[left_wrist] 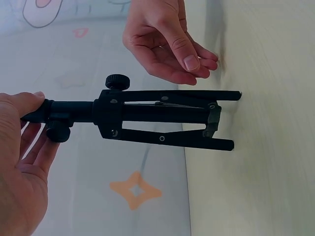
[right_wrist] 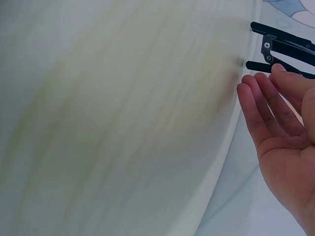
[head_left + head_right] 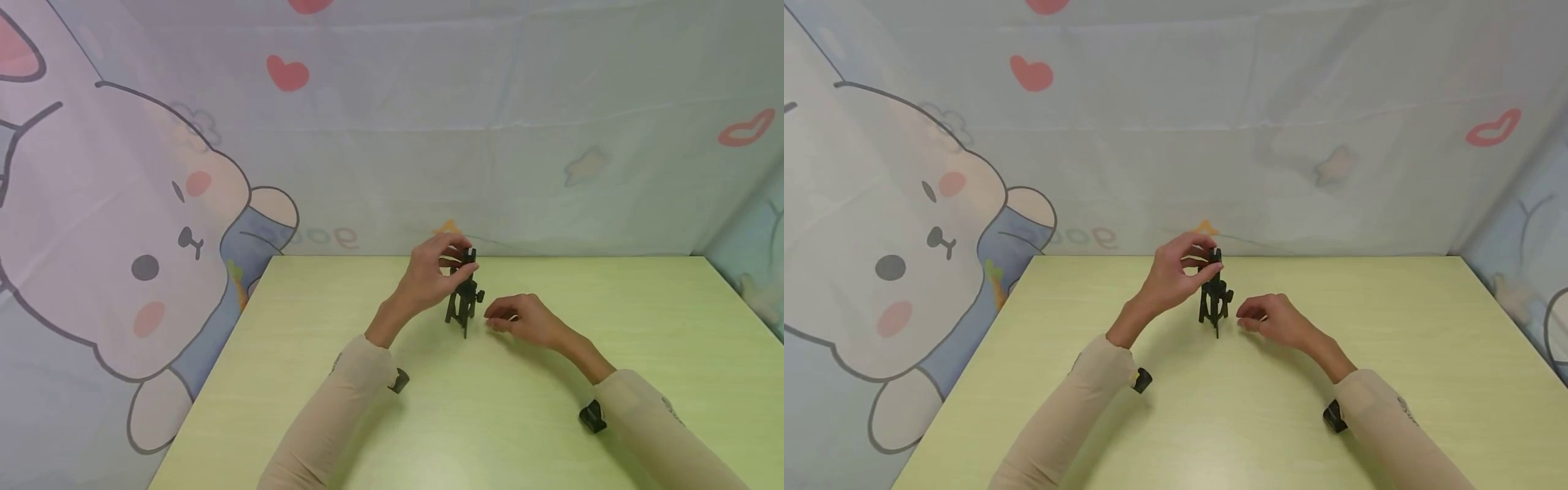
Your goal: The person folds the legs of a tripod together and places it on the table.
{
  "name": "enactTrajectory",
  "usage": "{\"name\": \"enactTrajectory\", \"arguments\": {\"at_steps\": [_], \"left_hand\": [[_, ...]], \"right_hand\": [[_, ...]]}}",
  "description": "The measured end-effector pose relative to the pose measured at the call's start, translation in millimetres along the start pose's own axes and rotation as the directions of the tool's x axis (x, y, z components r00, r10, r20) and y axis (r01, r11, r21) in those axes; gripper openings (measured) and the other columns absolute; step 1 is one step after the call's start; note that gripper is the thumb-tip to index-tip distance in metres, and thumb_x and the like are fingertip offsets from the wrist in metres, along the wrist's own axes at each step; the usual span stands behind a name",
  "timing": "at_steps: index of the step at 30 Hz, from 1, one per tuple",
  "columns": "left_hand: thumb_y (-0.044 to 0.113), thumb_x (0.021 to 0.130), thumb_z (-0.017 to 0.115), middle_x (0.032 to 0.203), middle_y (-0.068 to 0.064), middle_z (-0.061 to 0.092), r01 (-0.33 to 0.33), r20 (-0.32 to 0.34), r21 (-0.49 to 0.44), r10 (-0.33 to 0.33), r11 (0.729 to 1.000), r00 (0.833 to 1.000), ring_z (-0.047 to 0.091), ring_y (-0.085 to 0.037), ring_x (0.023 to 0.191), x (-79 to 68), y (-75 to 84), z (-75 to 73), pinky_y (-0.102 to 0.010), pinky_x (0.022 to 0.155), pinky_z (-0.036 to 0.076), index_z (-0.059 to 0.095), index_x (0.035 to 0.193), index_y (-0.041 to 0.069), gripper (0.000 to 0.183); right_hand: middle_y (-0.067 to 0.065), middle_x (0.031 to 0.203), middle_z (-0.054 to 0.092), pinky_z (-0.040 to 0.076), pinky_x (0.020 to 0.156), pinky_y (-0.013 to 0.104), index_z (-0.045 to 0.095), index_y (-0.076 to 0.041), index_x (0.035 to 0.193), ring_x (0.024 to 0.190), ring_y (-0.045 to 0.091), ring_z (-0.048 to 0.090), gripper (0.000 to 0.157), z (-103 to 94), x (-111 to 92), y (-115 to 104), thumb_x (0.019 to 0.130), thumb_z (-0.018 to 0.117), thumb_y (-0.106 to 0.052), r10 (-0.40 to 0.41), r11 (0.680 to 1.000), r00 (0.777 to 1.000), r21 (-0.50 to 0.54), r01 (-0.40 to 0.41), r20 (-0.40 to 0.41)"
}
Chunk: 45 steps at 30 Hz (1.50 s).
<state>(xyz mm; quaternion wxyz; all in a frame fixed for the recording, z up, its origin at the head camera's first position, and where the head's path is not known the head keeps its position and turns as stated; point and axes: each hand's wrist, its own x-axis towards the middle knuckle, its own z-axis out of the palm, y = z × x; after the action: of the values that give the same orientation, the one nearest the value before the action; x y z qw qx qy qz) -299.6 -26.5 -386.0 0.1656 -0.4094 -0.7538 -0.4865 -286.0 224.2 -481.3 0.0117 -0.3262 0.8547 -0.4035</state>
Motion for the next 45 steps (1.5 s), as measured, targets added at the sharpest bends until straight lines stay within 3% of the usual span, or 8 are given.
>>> {"name": "enactTrajectory", "arguments": {"at_steps": [12, 21, 31, 45], "left_hand": [[-0.001, 0.095, 0.075, 0.113, -0.016, 0.069, 0.005, 0.024, -0.054, -0.004, 0.999, 1.0, 0.071, -0.023, 0.1, -1.0, 1.3, 0.1, -0.024, 0.09, 0.059, 0.065, 0.122, -0.005, 0.029], [-0.002, 0.097, 0.072, 0.118, -0.016, 0.068, -0.001, 0.055, -0.003, 0.001, 1.0, 0.999, 0.069, -0.025, 0.105, -1.3, 5.0, -3.4, -0.022, 0.094, 0.056, 0.064, 0.125, -0.006, 0.03], [-0.004, 0.097, 0.07, 0.119, -0.015, 0.069, 0.01, 0.081, 0.017, -0.011, 1.0, 0.997, 0.07, -0.025, 0.105, -3.3, 7.0, -4.7, -0.02, 0.093, 0.055, 0.065, 0.127, -0.004, 0.03], [-0.006, 0.096, 0.07, 0.115, -0.013, 0.07, -0.004, 0.115, 0.076, -0.005, 0.997, 0.993, 0.07, -0.022, 0.102, 1.8, 10.0, -7.5, -0.017, 0.089, 0.056, 0.065, 0.125, -0.004, 0.03]], "right_hand": [[0.006, 0.093, 0.077, 0.062, 0.076, 0.029, 0.076, -0.001, 0.105, 0.082, 0.017, 0.074, 0.011, 0.2, -1, 1, 0.095, 0.075, -0.001, -0.003, 1.0, 1.0, 0.011, 0.003, -0.019], [0.002, 0.094, 0.077, 0.062, 0.078, 0.031, 0.076, -0.004, 0.108, 0.086, 0.015, 0.073, 0.013, 3.2, 4, -1, 0.095, 0.075, -0.002, -0.025, 1.0, 0.998, -0.008, 0.025, -0.053], [0.006, 0.094, 0.078, 0.062, 0.079, 0.031, 0.076, -0.005, 0.105, 0.087, 0.021, 0.075, 0.011, 8.5, 8, -4, 0.096, 0.074, -0.001, -0.003, 0.999, 1.0, 0.045, 0.003, -0.013], [0.008, 0.09, 0.078, 0.063, 0.074, 0.029, 0.076, -0.001, 0.098, 0.083, 0.023, 0.077, 0.006, 11.0, 14, -3, 0.095, 0.072, 0.003, -0.049, 0.998, 0.999, 0.025, 0.049, -0.015]]}}
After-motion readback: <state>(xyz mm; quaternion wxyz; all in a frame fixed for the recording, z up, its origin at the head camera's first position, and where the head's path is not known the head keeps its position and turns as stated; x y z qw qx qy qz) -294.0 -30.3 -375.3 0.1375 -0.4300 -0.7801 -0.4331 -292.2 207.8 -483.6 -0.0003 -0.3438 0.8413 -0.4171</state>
